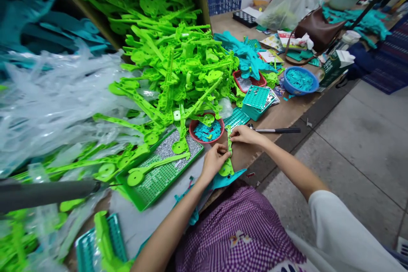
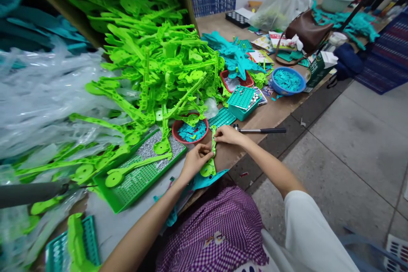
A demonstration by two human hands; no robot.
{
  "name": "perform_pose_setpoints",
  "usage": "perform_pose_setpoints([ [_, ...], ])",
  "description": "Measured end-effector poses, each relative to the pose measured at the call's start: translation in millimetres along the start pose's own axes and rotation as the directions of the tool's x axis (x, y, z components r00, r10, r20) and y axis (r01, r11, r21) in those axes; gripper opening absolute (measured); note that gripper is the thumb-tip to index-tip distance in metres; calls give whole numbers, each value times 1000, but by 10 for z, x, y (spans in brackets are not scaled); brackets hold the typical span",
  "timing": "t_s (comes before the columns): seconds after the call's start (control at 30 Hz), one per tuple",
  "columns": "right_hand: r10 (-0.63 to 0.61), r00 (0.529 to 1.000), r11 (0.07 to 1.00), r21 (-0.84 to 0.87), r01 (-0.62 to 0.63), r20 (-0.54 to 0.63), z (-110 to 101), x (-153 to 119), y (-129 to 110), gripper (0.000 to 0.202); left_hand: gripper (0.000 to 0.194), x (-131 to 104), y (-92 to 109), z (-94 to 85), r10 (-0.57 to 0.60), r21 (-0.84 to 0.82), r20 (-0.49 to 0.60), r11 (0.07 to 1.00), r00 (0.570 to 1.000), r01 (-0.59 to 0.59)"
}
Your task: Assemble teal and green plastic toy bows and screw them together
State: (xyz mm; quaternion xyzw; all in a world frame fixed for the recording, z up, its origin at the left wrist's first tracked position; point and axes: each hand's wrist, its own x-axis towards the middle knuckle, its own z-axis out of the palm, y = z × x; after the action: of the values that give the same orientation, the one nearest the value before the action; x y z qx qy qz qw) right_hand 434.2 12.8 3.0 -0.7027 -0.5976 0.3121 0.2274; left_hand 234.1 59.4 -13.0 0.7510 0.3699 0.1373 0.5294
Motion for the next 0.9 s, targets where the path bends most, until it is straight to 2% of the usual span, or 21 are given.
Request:
perform_pose_setpoints([
  [0.13,27,999,999,-23,-28,-40,21,-86,-61,14,16,-74,-39,32,56,-9,-5,998,998,-56],
  [0.23,80,995,994,-67,-85,-66,43,-144,-127,16,11,-108,-51,36,140,55,-28,989,990,-139],
  [0.33,120,990,987,-102,-127,-75,61,-184,-192,17,11,-129,-49,20,203,110,6,973,979,-202],
  [0.4,144,986,981,-121,-154,-88,70,-206,-226,19,16,-135,-44,9,180,102,19,978,983,-181],
  [0.53,130,986,976,-162,-146,-109,80,-237,-241,20,33,-128,-39,-7,57,66,30,996,998,-59],
  [0.77,115,983,977,-162,-139,-145,115,-248,-204,13,17,-120,-63,3,124,121,19,985,992,-126],
  [0.9,142,977,976,-144,-165,-162,132,-253,-214,11,26,-112,-72,12,81,48,34,995,996,-83],
])
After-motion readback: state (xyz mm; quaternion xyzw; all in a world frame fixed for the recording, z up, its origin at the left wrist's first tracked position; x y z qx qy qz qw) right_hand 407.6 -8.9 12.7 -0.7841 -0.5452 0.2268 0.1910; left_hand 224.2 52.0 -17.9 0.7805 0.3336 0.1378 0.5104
